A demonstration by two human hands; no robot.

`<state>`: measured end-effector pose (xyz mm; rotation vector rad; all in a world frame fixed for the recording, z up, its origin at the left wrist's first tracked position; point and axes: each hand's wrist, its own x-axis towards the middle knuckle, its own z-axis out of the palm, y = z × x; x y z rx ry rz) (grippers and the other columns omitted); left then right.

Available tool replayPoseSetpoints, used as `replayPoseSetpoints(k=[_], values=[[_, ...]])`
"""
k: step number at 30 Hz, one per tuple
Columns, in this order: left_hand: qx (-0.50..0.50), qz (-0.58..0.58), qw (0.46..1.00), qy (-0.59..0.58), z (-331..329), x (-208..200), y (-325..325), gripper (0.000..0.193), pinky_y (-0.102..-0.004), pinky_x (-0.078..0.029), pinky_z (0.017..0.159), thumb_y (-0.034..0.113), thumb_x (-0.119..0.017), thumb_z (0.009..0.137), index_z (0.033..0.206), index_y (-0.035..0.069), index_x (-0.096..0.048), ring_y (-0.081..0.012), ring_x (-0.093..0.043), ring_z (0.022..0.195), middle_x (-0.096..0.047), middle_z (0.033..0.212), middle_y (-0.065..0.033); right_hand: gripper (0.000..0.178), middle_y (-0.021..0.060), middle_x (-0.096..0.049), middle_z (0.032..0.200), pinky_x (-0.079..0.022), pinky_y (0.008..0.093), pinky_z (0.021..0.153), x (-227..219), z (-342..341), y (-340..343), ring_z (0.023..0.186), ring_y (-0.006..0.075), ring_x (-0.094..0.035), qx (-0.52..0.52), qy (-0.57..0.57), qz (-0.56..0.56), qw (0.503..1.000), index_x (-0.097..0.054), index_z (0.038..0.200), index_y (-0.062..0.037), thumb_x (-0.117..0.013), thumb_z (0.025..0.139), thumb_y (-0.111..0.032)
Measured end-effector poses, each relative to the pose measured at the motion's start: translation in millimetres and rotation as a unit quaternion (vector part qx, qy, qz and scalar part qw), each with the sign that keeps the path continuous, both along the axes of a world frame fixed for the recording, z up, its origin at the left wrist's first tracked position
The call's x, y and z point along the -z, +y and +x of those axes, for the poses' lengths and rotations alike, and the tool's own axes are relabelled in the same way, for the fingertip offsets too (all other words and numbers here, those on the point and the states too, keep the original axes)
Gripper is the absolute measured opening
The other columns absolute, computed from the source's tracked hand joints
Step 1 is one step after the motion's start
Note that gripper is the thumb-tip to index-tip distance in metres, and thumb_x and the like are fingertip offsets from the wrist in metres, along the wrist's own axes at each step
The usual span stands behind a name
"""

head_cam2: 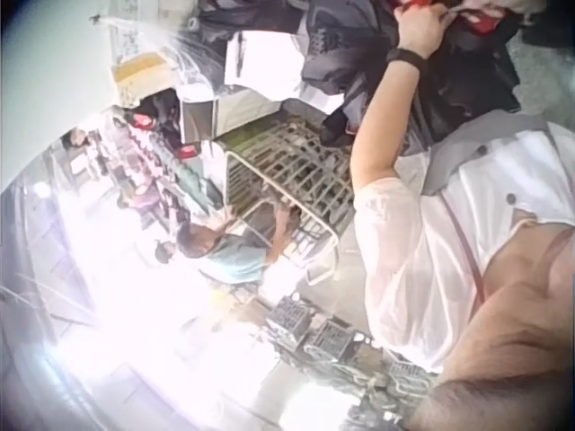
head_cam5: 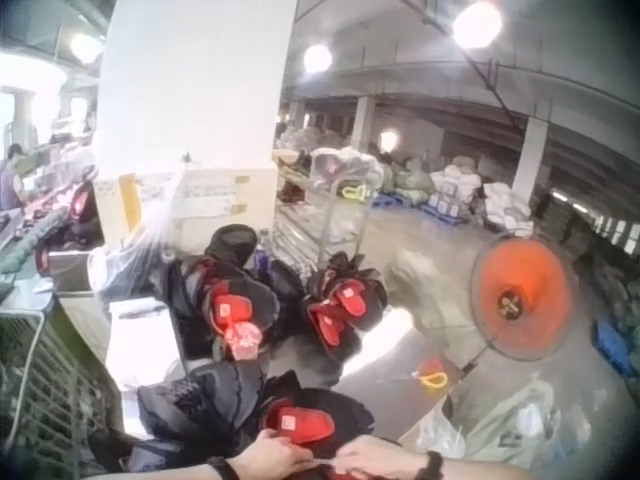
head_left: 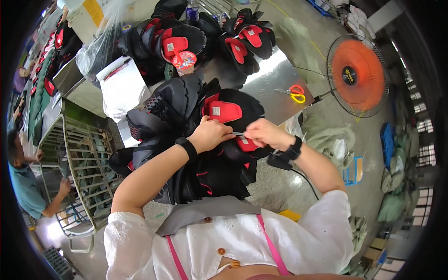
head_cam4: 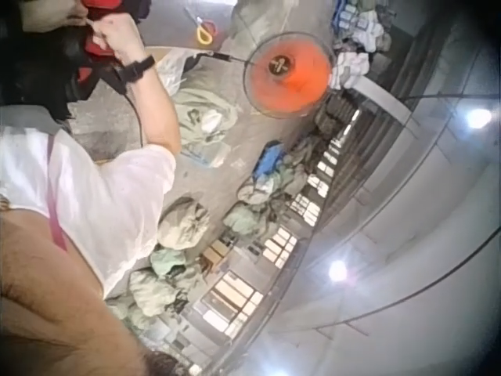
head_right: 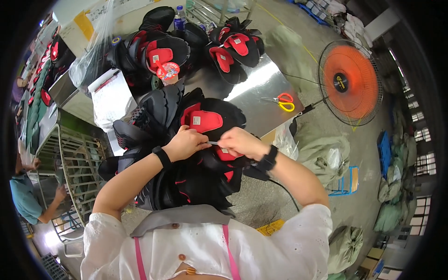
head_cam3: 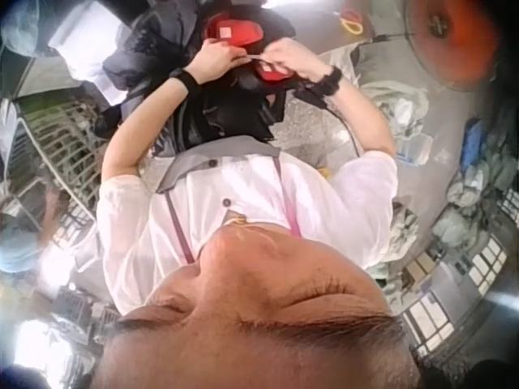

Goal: Checking, sorting, and arranging shoe components / uppers at various assembly line stations.

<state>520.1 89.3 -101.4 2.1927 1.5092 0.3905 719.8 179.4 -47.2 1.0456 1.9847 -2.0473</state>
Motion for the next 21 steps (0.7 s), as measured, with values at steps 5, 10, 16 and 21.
replayPoseSetpoints(k=[5,10,16,21], values=[[0.017,0.070,0.997,-0.040,-1,15,3,0.020,-0.0429,-0.046,0.064,0.030,-0.051,0.088,0.082,0.011,-0.055,-0.0298,-0.059,0.070,-0.058,0.068,-0.0076,0.031,0.0007,-0.046,0.045,-0.028,0.0222,0.040,-29,69,4,0.039,0.0068,-0.038,0.072,-0.006,-0.026,0.997,-0.049,0.057,-0.0059,-0.058,0.085,-0.017],[-0.005,-0.019,1.000,0.009,-8,18,9,0.018,-0.0438,-0.046,0.064,0.028,-0.049,0.088,0.083,0.011,-0.053,-0.0319,-0.058,0.075,-0.058,0.074,-0.0118,0.033,-0.0002,-0.047,0.048,-0.031,0.0216,0.045,-111,89,-25,0.046,0.0066,-0.043,0.070,0.077,0.110,0.988,-0.049,0.058,-0.0039,-0.055,0.087,-0.016],[-0.002,-0.031,0.994,-0.109,-7,-3,18,0.018,-0.0405,-0.046,0.065,0.020,-0.052,0.086,0.085,0.005,-0.060,-0.0305,-0.060,0.075,-0.061,0.076,-0.0108,0.043,0.0081,-0.059,0.093,-0.046,0.0217,0.055,-65,80,-2,0.070,0.0115,-0.059,0.004,0.185,-0.072,0.980,-0.036,0.130,-0.0018,-0.046,0.093,-0.022],[0.000,0.132,0.985,-0.107,4,-45,10,0.014,-0.0347,-0.048,0.065,0.009,-0.057,0.076,0.087,0.003,-0.063,-0.0267,-0.061,0.072,-0.061,0.075,-0.0108,0.020,0.0025,-0.055,0.087,-0.045,0.0226,0.055,28,7,6,0.068,0.0096,-0.056,-0.060,0.012,0.003,0.998,-0.054,0.099,-0.0022,-0.056,0.089,-0.019]])
